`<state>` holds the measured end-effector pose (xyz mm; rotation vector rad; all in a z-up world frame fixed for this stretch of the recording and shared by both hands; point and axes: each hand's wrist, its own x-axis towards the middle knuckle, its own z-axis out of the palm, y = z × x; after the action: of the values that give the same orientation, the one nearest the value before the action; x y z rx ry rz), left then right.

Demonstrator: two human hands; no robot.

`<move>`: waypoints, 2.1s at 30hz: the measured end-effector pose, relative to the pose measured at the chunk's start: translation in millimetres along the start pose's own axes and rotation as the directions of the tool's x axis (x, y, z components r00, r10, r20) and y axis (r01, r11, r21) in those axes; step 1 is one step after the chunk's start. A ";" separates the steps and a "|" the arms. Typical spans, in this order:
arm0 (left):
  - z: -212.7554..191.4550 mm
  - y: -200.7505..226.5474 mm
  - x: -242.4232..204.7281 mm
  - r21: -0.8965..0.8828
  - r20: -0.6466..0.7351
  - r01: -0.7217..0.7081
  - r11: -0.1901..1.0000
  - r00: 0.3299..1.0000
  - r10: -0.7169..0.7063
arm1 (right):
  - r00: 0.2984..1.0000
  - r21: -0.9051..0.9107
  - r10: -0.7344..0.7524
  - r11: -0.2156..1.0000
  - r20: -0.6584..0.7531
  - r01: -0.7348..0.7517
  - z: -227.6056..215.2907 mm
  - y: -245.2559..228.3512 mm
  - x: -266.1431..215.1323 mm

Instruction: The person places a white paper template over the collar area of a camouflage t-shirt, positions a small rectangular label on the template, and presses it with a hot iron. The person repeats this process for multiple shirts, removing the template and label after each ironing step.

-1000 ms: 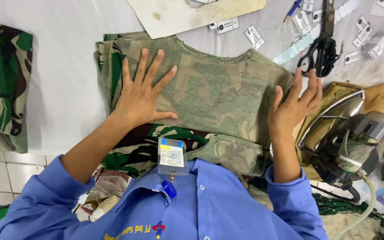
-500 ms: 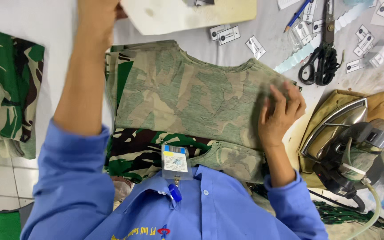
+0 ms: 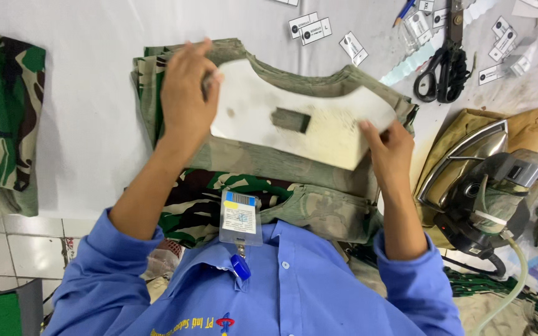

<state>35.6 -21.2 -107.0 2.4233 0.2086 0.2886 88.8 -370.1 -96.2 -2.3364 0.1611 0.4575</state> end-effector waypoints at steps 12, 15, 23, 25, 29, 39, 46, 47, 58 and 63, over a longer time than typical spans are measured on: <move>55.9 22.7 -46.3 0.378 0.103 -0.312 0.871 0.950 0.296 | 0.993 -0.214 -0.110 0.970 0.030 0.114 9.6 19.2 40.2; 57.8 23.4 -50.2 0.412 0.106 -0.305 0.858 0.952 0.288 | 0.949 -0.552 -0.293 0.814 -0.120 0.182 -9.5 -33.8 34.7; 56.5 24.1 -47.7 0.457 0.079 -0.311 0.833 0.947 0.310 | 0.816 -0.324 -0.558 0.807 -0.148 0.493 27.3 -30.6 122.7; 54.5 23.7 -53.2 0.453 0.087 -0.310 0.836 0.948 0.305 | 0.846 -0.276 -0.524 0.831 -0.096 0.483 30.7 -19.2 118.9; 58.1 23.4 -48.2 0.443 0.061 -0.296 0.846 0.952 0.301 | 0.758 -0.142 -0.560 0.825 -0.336 0.546 11.2 -19.9 88.4; 51.5 27.1 -48.6 0.410 0.081 -0.314 0.856 0.948 0.308 | 0.725 -0.413 -0.654 0.734 -0.216 0.539 45.5 -12.0 9.4; 55.8 24.4 -51.1 0.395 0.040 -0.283 0.874 0.956 0.291 | 0.708 -0.414 -0.677 0.714 -0.202 0.565 42.6 -15.5 5.0; 55.2 24.6 -51.1 0.359 0.059 -0.278 0.891 0.960 0.275 | 0.710 -0.420 -0.677 0.711 -0.191 0.564 41.3 -16.9 3.7; 54.4 18.2 -53.0 0.389 0.036 -0.242 0.889 0.968 0.248 | 0.723 -0.466 -0.670 0.700 -0.167 0.541 43.9 -19.9 0.4; 57.3 19.3 -53.4 0.361 0.066 -0.264 0.895 0.964 0.258 | 0.881 -0.041 -0.446 0.894 -0.159 0.445 38.4 -19.8 1.4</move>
<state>0.5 -82.9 -145.3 2.8292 -0.0833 0.3774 84.2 -329.2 -109.4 -2.3163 -0.3002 0.0339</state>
